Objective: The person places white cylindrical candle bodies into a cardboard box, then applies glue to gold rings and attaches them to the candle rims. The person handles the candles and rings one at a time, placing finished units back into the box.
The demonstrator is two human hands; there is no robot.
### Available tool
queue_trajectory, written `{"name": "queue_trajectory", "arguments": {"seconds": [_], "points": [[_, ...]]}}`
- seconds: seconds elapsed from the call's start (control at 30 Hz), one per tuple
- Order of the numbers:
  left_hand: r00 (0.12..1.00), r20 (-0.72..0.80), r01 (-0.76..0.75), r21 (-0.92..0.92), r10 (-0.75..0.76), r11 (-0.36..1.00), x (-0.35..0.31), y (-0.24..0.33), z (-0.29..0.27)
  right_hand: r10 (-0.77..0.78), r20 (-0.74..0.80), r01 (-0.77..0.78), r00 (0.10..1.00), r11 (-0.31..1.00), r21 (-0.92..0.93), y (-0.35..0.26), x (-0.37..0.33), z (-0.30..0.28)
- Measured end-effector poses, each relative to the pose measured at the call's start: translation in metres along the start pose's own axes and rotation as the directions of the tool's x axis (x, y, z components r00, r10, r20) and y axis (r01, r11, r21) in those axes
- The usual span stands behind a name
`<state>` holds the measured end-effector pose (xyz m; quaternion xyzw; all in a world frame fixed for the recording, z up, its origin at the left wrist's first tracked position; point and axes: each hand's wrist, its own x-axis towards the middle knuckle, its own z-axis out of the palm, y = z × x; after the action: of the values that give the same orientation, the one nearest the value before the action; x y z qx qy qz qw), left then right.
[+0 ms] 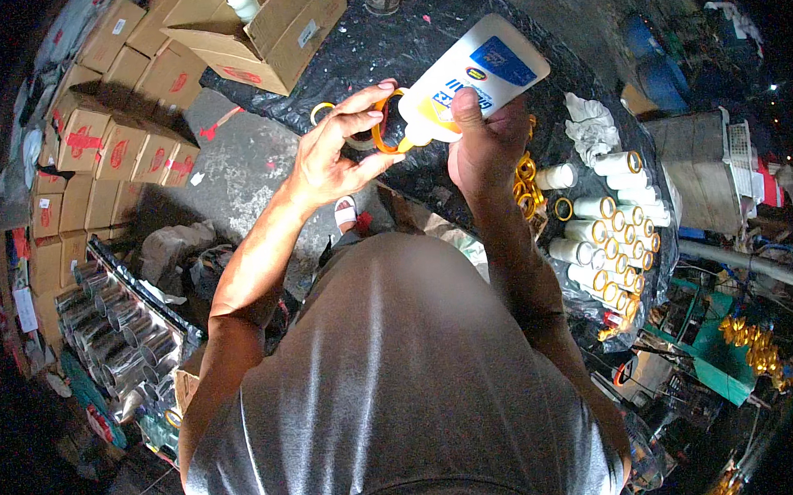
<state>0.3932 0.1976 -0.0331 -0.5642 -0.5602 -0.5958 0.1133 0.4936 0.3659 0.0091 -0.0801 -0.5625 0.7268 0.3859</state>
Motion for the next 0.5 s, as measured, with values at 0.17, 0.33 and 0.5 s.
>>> {"name": "queue_trajectory", "arguments": {"seconds": [0.17,0.33,0.5], "points": [[0.996,0.017,-0.082,0.029,0.082,0.996,0.003,-0.009,-0.006,-0.005,0.050,0.013,0.999,0.984,-0.178,-0.005,0.011,0.005],[0.998,0.044,-0.048,0.024,0.047,0.999,-0.003,-0.024,-0.010,-0.042,0.018,0.045,0.999,0.965,-0.258,0.011,0.016,0.010],[1.000,0.031,-0.004,0.061,0.002,0.998,-0.017,-0.043,-0.018,-0.067,-0.035,0.049,0.997,0.923,-0.381,0.049,0.024,0.001]]}}
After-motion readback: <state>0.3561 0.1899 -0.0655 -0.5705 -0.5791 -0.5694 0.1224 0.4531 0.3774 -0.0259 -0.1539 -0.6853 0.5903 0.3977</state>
